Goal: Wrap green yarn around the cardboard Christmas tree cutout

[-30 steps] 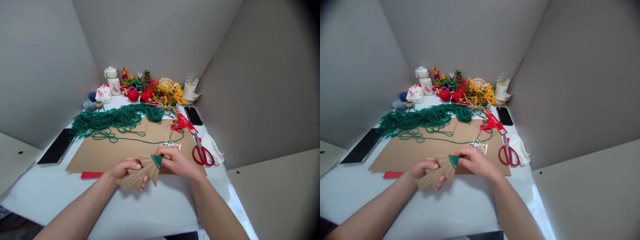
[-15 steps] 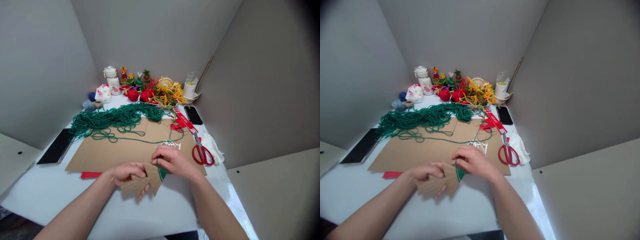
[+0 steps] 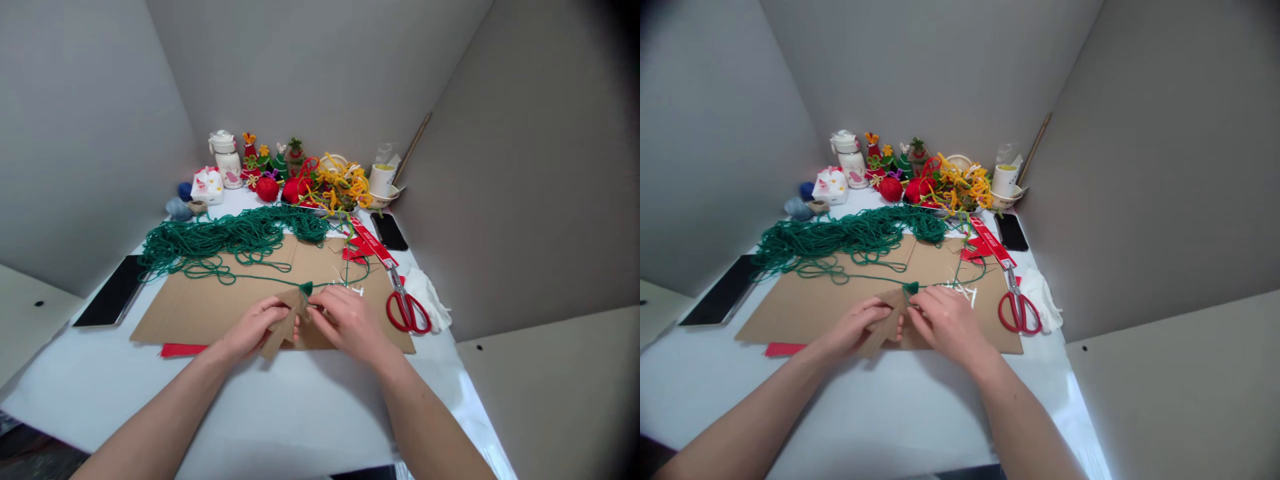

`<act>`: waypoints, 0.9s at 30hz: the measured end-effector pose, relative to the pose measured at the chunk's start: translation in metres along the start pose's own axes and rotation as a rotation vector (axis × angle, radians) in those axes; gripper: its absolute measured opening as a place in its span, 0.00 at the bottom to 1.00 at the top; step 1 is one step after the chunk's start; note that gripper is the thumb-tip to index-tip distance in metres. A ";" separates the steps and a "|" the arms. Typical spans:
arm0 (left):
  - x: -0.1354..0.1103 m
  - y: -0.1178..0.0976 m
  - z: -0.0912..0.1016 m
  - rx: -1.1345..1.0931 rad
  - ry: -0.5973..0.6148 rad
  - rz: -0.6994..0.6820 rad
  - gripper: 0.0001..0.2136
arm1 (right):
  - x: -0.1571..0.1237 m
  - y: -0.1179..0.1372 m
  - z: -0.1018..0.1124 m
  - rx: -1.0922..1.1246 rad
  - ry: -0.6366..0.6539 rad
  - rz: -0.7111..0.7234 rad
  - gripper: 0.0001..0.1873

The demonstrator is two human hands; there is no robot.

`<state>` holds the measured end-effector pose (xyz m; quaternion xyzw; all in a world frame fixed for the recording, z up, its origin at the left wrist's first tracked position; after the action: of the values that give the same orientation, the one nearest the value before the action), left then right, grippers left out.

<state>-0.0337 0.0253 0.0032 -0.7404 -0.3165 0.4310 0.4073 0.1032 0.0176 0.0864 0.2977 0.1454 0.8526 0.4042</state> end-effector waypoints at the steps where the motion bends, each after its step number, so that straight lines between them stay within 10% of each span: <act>1: 0.000 -0.001 0.001 -0.039 -0.020 -0.022 0.07 | 0.000 0.000 0.001 0.016 -0.008 -0.003 0.08; 17: -0.009 -0.017 -0.007 -0.204 0.112 -0.195 0.10 | 0.001 0.000 0.016 0.223 -0.153 -0.017 0.08; 27: -0.015 -0.015 -0.015 -0.438 0.421 -0.101 0.10 | 0.005 -0.012 0.008 0.260 -0.090 -0.008 0.08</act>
<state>-0.0286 0.0148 0.0261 -0.8668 -0.3469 0.1688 0.3158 0.1134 0.0290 0.0889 0.3851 0.2377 0.8107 0.3715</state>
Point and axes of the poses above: each hand's wrist, its own x-axis towards the middle knuckle, its own z-axis out of the back of the hand, y = z × x, the point moved 7 cm from there along x, towards the middle knuckle, and after that the axes turned 5 degrees about x, right-handed, at the moved point
